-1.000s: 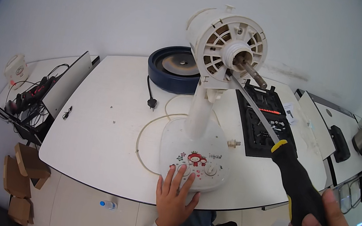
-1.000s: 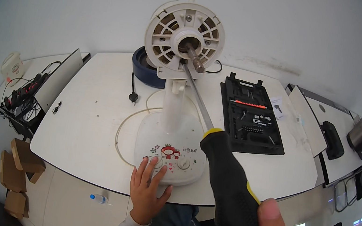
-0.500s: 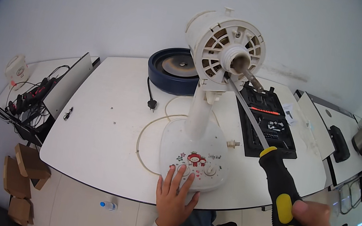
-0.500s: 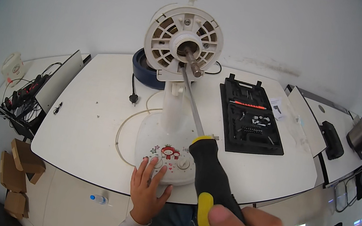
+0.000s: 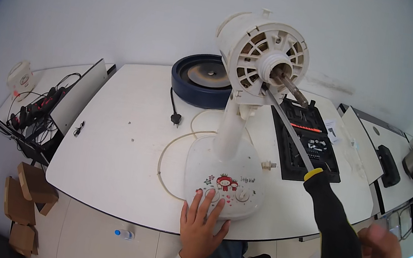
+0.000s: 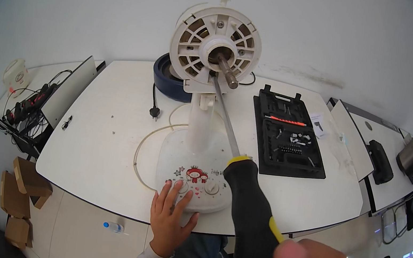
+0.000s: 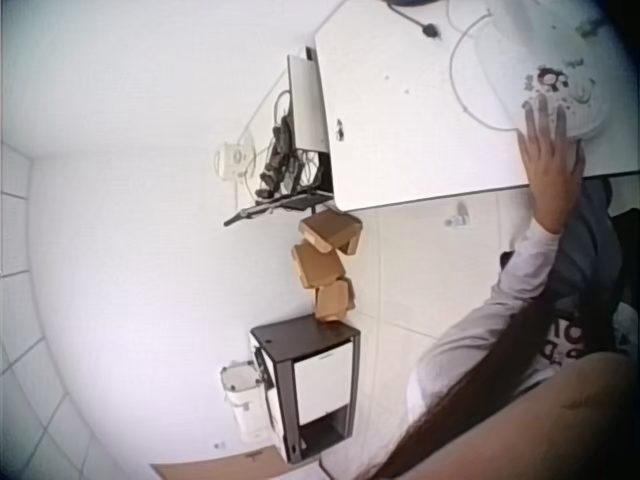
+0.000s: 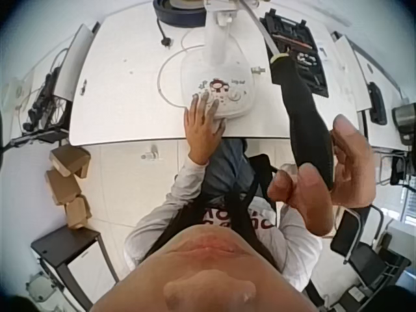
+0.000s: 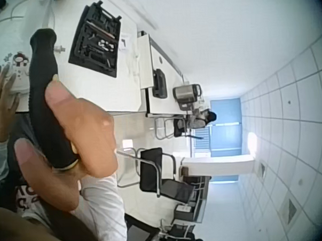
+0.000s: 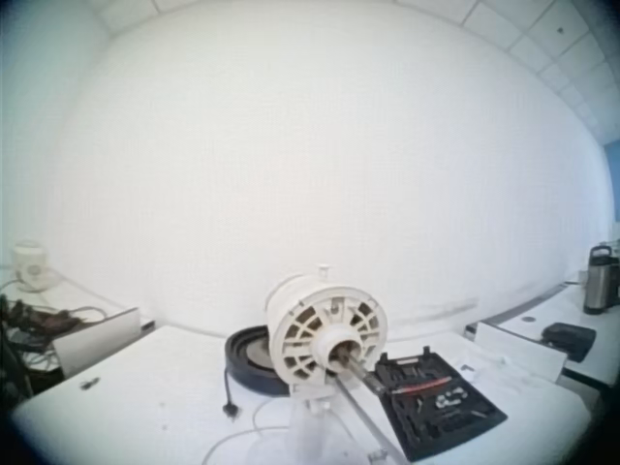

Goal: The person uses a screwdriver to fasten screws into the base of a white electric fan. They pick up screws from the table, align them with holes in the fan base, and tighten them. The person then flips the fan to access the motor housing and continues to secure screws into the fan's internal structure.

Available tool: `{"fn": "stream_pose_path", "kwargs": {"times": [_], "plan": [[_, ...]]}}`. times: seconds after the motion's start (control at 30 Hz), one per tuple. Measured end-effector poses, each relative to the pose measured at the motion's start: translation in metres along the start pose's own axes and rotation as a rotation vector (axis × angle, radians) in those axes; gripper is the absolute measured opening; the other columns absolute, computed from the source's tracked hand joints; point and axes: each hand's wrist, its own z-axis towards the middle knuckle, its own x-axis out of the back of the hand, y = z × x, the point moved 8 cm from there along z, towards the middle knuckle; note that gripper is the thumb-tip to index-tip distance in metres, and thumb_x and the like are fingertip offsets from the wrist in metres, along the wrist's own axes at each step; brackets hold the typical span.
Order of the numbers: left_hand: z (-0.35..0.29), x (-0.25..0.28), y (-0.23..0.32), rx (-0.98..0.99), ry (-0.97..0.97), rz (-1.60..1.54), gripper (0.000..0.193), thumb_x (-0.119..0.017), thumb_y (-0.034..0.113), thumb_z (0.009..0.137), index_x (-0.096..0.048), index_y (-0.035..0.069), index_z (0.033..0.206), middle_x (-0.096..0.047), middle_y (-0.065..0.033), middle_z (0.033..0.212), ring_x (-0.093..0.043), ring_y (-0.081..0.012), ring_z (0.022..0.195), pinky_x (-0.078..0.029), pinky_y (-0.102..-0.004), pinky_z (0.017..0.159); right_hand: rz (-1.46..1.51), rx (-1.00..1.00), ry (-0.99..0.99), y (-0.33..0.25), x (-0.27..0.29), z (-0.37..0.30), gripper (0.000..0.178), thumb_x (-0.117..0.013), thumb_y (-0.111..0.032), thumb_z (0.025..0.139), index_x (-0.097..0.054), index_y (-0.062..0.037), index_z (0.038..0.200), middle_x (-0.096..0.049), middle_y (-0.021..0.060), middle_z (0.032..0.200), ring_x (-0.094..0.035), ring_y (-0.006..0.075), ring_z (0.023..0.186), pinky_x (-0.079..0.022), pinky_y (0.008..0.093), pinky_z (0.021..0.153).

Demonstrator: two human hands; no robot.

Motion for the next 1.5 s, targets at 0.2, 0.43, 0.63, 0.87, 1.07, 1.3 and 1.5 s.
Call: {"fn": "stream_pose_path", "kwargs": {"times": [0.2,0.43,0.63,0.87,1.07,1.3,1.5], "plan": [[-0.001,0.002,-0.004,0.008,0.001,0.015,0.047,-0.068,0.022,0.068,-0.057,0.015,0.114,-0.044,-0.0071,0.131,-0.037,-0.0321,0.124,-0.029,-0.0517,0.096,0.140,-0.387,-0.026,0.011,-0.007,0.001,0.024,-0.053,-0.009,0.081,-0.052,-0.0046,0.104,-0.055,0.0237,0.096,-0.048,0.0181,0.056,-0.043,0.0227,0.051],[0.000,0.003,-0.003,0.010,-0.002,0.013,0.048,-0.068,0.022,0.068,-0.057,0.015,0.114,-0.045,-0.0075,0.131,-0.037,-0.0322,0.123,-0.029,-0.0516,0.096,-0.168,-0.158,-0.049,0.019,-0.004,-0.015,0.043,-0.044,-0.024,0.089,-0.031,-0.0042,0.125,-0.044,0.0260,0.105,-0.052,0.0240,0.080,-0.045,0.0280,0.058],[-0.001,0.006,-0.005,0.013,0.006,0.039,0.047,-0.068,0.022,0.068,-0.058,0.015,0.113,-0.045,-0.0079,0.131,-0.038,-0.0323,0.123,-0.028,-0.0514,0.096,-0.142,-0.199,-0.033,0.012,-0.010,-0.009,0.037,-0.049,-0.021,0.087,-0.040,-0.0160,0.122,-0.042,0.0228,0.113,-0.052,0.0206,0.071,-0.042,0.0277,0.053],[0.001,0.003,-0.002,0.007,0.005,0.025,0.047,-0.068,0.022,0.068,-0.057,0.015,0.114,-0.045,-0.0079,0.131,-0.038,-0.0323,0.123,-0.028,-0.0510,0.097,0.013,0.236,0.049,0.003,-0.012,0.004,0.016,-0.062,-0.007,0.076,-0.060,-0.0045,0.092,-0.055,0.0182,0.098,-0.052,0.0139,0.053,-0.042,0.0186,0.046],[0.000,0.002,-0.002,0.006,0.007,0.017,0.048,-0.068,0.021,0.067,-0.057,0.015,0.114,-0.045,-0.0083,0.131,-0.037,-0.0328,0.123,-0.028,-0.0513,0.096,0.121,-0.080,-0.046,0.014,-0.012,-0.005,0.020,-0.071,-0.002,0.071,-0.059,-0.0046,0.087,-0.051,0.0179,0.105,-0.060,0.0223,0.071,-0.048,0.0199,0.058],[-0.004,0.006,-0.010,0.024,0.018,0.061,0.049,-0.068,0.021,0.067,-0.056,0.014,0.114,-0.045,-0.0083,0.131,-0.037,-0.0330,0.124,-0.028,-0.0519,0.096,0.053,-0.039,0.161,0.013,-0.013,-0.004,0.021,-0.069,0.004,0.066,-0.060,-0.0026,0.084,-0.062,0.0158,0.096,-0.058,0.0201,0.062,-0.048,0.0267,0.053],[-0.001,0.003,-0.001,0.005,-0.005,0.042,0.049,-0.069,0.022,0.067,-0.056,0.015,0.114,-0.044,-0.0086,0.131,-0.036,-0.0333,0.124,-0.029,-0.0523,0.096,-0.063,-0.283,-0.071,0.014,-0.010,-0.009,0.049,-0.069,-0.027,0.077,-0.042,-0.0139,0.116,-0.048,0.0212,0.105,-0.056,0.0227,0.086,-0.050,0.0264,0.064]]}}
